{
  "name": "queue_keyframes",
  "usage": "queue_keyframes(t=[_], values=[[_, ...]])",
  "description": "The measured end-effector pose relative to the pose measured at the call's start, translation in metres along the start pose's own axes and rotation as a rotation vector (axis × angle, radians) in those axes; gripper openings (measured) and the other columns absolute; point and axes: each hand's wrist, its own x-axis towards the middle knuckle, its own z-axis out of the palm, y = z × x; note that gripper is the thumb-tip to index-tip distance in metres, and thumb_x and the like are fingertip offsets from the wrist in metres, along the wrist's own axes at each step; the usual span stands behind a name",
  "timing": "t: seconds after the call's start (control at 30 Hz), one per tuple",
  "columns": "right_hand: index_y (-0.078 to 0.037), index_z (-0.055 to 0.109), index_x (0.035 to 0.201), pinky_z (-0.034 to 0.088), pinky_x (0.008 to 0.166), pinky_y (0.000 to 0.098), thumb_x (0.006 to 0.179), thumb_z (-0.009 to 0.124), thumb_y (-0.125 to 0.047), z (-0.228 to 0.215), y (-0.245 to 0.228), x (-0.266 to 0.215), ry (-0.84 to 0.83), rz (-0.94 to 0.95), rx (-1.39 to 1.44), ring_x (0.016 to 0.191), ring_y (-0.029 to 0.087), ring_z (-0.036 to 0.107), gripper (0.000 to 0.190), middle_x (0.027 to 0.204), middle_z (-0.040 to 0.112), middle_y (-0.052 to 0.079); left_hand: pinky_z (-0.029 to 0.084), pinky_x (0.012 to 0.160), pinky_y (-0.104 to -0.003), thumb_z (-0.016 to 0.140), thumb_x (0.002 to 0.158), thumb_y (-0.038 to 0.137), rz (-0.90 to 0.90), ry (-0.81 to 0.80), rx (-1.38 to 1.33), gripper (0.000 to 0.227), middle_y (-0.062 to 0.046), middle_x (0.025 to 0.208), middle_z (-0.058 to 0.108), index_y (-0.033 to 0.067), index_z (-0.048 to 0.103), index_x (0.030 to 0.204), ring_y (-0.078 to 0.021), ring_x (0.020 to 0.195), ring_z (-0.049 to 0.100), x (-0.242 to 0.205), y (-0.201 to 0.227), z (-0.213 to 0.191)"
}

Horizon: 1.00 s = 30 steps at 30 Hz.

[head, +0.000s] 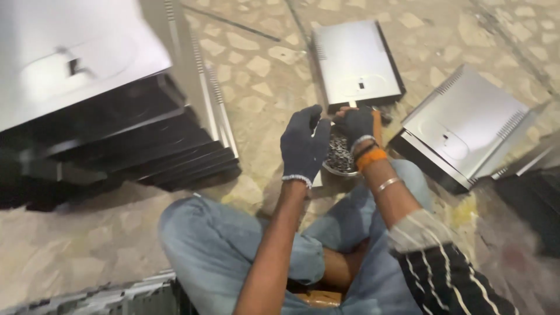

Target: The person sits on the floor and assembles sheet-metal enclosure boxes. They pick up metal side panels and covers, align them, hammer fasteners to secure the parts, and stack the finished boxes beside them.

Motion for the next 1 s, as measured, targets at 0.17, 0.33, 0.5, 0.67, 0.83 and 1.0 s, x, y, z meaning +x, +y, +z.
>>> queue_keyframes(t=[0.17, 0.33, 0.5, 0.67, 0.83, 1.0], values=[[-0.005, 0.077, 0.093, 0.055, 0.08, 0.0369, 0.09, 0.071, -0.031, -0.017, 0.047, 0.014, -0.098, 0.38, -0.347, 0.091, 0.027, 0.073, 0.026, 0.094, 0.077, 0.014, 0.056, 0.093, -0.039, 0.071, 0.087, 0.029, -0.019, -0.093, 0.067, 0.041, -0.016, 0.117, 0.073, 0.0033, 0.071, 0.119, -0.0297, 0.105, 0.072, 0.025, -0.02, 0.077], [0.0, 0.066, 0.106, 0.06, 0.076, 0.0328, 0.076, 0.072, -0.03, 0.017, 0.144, 0.041, 0.259, 0.345, 0.155, 0.096, 0.022, 0.074, 0.042, 0.103, 0.073, 0.012, 0.053, 0.101, -0.041, 0.067, 0.087, 0.033, -0.054, -0.162, 0.143, 0.05, -0.019, 0.125, 0.071, 0.0027, 0.068, 0.127, -0.0338, 0.115, 0.069, 0.039, -0.061, 0.134], [-0.004, 0.066, 0.104, 0.047, 0.085, 0.0377, 0.095, 0.072, -0.036, 0.041, 0.199, 0.077, 0.525, 0.987, 1.325, 0.091, 0.023, 0.057, 0.034, 0.093, 0.064, 0.007, 0.05, 0.101, -0.04, 0.073, 0.083, 0.038, -0.253, -0.207, 0.176, 0.068, -0.022, 0.131, 0.065, 0.0, 0.057, 0.137, -0.0338, 0.118, 0.066, 0.058, -0.062, 0.143], [-0.002, 0.055, 0.118, 0.048, 0.1, 0.0365, 0.081, 0.066, -0.007, -0.097, 0.012, 0.107, 0.267, 0.637, 0.976, 0.108, 0.027, 0.056, 0.039, 0.115, 0.057, 0.013, 0.052, 0.098, -0.038, 0.078, 0.079, 0.033, -0.415, -0.063, -0.222, 0.077, -0.018, 0.127, 0.069, -0.0022, 0.051, 0.142, -0.028, 0.115, 0.067, 0.083, -0.079, 0.15], [-0.005, 0.053, 0.131, 0.052, 0.101, 0.0401, 0.088, 0.078, -0.017, -0.137, -0.104, 0.048, 0.423, 0.798, 1.187, 0.113, 0.025, 0.06, 0.052, 0.123, 0.062, 0.011, 0.051, 0.092, -0.047, 0.077, 0.089, 0.037, -0.951, -0.107, -0.507, 0.079, -0.016, 0.123, 0.058, 0.0063, 0.038, 0.151, -0.0309, 0.107, 0.061, 0.092, 0.004, 0.116], [0.001, 0.058, 0.137, 0.055, 0.092, 0.034, 0.098, 0.063, -0.018, -0.15, -0.155, -0.037, 0.144, 0.436, 0.98, 0.109, 0.02, 0.065, 0.044, 0.125, 0.067, 0.011, 0.059, 0.078, -0.037, 0.082, 0.074, 0.01, -0.571, -0.093, -1.083, 0.06, -0.018, 0.109, 0.07, -0.0051, 0.061, 0.127, -0.0272, 0.091, 0.069, 0.04, 0.01, 0.079]])
